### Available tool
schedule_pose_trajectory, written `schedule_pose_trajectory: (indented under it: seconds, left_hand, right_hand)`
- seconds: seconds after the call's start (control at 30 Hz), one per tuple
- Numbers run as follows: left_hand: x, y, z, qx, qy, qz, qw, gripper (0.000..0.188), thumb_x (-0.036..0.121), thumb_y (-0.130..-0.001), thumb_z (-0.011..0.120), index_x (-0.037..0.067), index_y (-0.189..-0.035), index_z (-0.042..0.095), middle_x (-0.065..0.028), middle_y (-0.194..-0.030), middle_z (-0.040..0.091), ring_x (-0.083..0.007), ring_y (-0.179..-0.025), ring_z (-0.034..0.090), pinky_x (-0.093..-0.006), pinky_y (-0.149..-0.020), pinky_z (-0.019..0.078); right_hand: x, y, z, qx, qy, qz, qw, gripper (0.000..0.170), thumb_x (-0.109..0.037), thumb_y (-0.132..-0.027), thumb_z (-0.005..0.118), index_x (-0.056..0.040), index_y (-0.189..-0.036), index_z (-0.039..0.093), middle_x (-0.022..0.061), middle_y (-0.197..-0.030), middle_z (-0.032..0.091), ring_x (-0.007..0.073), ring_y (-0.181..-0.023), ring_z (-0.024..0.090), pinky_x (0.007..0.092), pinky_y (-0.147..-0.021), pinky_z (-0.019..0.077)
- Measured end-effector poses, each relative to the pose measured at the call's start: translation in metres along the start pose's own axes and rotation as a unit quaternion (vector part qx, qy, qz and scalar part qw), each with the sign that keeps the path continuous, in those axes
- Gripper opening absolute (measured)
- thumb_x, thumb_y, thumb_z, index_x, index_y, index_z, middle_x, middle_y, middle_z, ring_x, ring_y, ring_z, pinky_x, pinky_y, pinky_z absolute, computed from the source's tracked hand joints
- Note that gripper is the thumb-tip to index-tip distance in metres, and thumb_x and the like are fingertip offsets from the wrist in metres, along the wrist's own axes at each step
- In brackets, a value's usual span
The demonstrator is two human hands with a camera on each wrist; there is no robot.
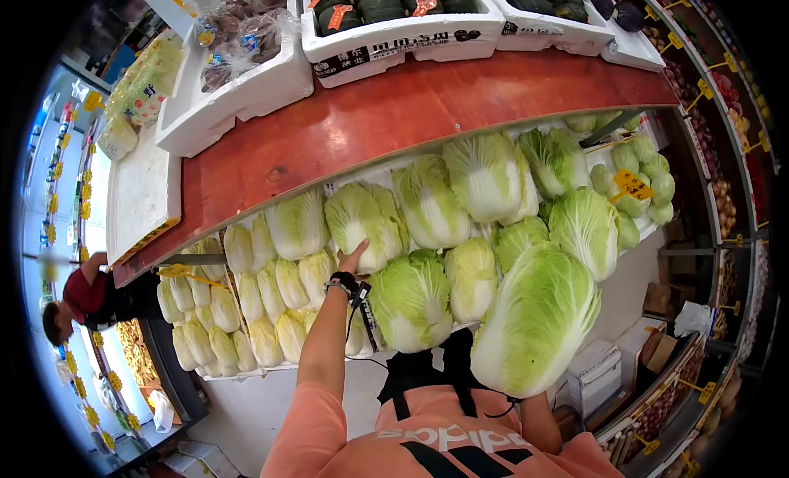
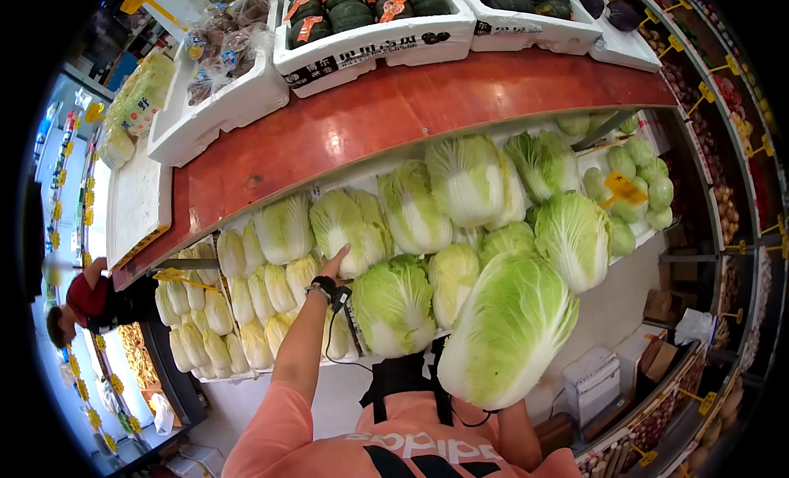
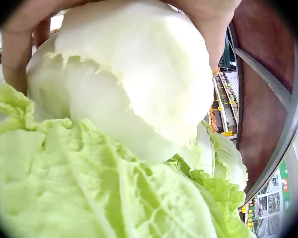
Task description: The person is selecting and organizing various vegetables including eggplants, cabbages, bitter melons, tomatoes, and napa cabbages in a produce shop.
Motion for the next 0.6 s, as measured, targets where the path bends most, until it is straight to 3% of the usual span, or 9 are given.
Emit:
schedule_pose_trajectory:
  seconds: [0.1,0.17,0.27,0.4,0.43,0.53,0.57,0.6]
  left_hand:
    - [0.013,0.014,0.009,0.038,-0.019,-0.008,0.999,0.127,0.058,-0.059,0.082,0.006,-0.147,0.005,-0.0246,-0.145,0.026,-0.0415,-0.124,0.041,-0.0544,-0.086,0.0498]
    - [0.038,0.051,0.025,0.068,-0.026,-0.019,0.997,0.110,0.054,-0.063,0.081,0.005,-0.144,0.025,-0.0207,-0.142,0.034,-0.0378,-0.122,0.043,-0.0553,-0.088,0.0463]
    - [0.057,0.066,0.035,0.101,-0.144,-0.003,0.984,0.134,0.066,-0.054,0.079,-0.005,-0.145,0.010,-0.0259,-0.141,0.031,-0.0386,-0.117,0.049,-0.0498,-0.082,0.0544]
    - [0.059,0.071,0.029,0.066,-0.097,0.034,0.993,0.122,0.068,-0.060,0.074,0.004,-0.146,0.015,-0.0242,-0.139,0.036,-0.0357,-0.120,0.048,-0.0483,-0.083,0.0538]
    - [0.055,0.073,0.024,0.064,-0.054,0.039,0.996,0.108,0.071,-0.065,0.068,0.006,-0.143,0.028,-0.0205,-0.136,0.042,-0.0324,-0.119,0.049,-0.0479,-0.090,0.0485]
    - [0.035,0.063,0.011,0.000,-0.060,0.023,0.998,0.099,0.075,-0.068,0.063,0.005,-0.134,0.041,-0.0167,-0.132,0.047,-0.0304,-0.116,0.049,-0.0473,-0.095,0.0419]
    - [0.027,0.061,0.014,-0.020,-0.067,0.010,0.998,0.095,0.076,-0.071,0.059,0.009,-0.137,0.041,-0.0121,-0.136,0.043,-0.0307,-0.120,0.046,-0.0480,-0.099,0.0360]
    - [0.023,0.057,0.014,-0.023,-0.030,0.009,0.999,0.094,0.075,-0.072,0.059,0.009,-0.138,0.041,-0.0124,-0.136,0.043,-0.0306,-0.120,0.046,-0.0472,-0.099,0.0363]
  right_hand:
    - [0.002,-0.001,0.002,0.002,0.000,0.002,1.000,0.089,-0.046,-0.086,0.062,-0.0084,-0.148,0.011,0.0084,-0.150,0.023,0.0215,-0.137,0.024,0.0310,-0.112,0.0167]
    - [0.005,-0.004,0.004,0.001,0.004,0.006,1.000,0.088,-0.046,-0.086,0.062,-0.0084,-0.148,0.011,0.0084,-0.150,0.023,0.0215,-0.137,0.024,0.0311,-0.112,0.0169]
    - [0.008,-0.007,0.009,0.002,0.009,0.012,1.000,0.088,-0.046,-0.087,0.062,-0.0084,-0.148,0.011,0.0084,-0.150,0.023,0.0215,-0.137,0.024,0.0311,-0.112,0.0173]
    - [0.012,-0.011,0.016,-0.002,0.016,0.018,1.000,0.087,-0.046,-0.087,0.061,-0.0084,-0.148,0.012,0.0084,-0.150,0.024,0.0215,-0.136,0.025,0.0312,-0.112,0.0179]
    - [0.013,-0.013,0.018,-0.002,0.017,0.019,1.000,0.087,-0.046,-0.087,0.061,-0.0084,-0.148,0.012,0.0084,-0.150,0.024,0.0215,-0.136,0.025,0.0312,-0.111,0.0180]
    - [0.017,-0.016,0.022,-0.006,0.020,0.023,1.000,0.086,-0.046,-0.087,0.061,-0.0084,-0.148,0.012,0.0084,-0.149,0.024,0.0214,-0.136,0.025,0.0313,-0.111,0.0184]
    - [0.018,-0.017,0.023,-0.007,0.023,0.024,0.999,0.086,-0.046,-0.087,0.061,-0.0084,-0.148,0.013,0.0084,-0.149,0.024,0.0214,-0.136,0.026,0.0313,-0.111,0.0185]
    - [0.019,-0.017,0.024,-0.006,0.022,0.025,0.999,0.086,-0.046,-0.087,0.060,-0.0084,-0.148,0.013,0.0084,-0.149,0.025,0.0214,-0.136,0.026,0.0313,-0.111,0.0187]
Point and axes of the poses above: each hand's wrist, its own y-axis away from the middle knuckle, its own z-axis out of the palm, x = y × z, the point moved 5 cm from there along -y, towards the middle knuckle
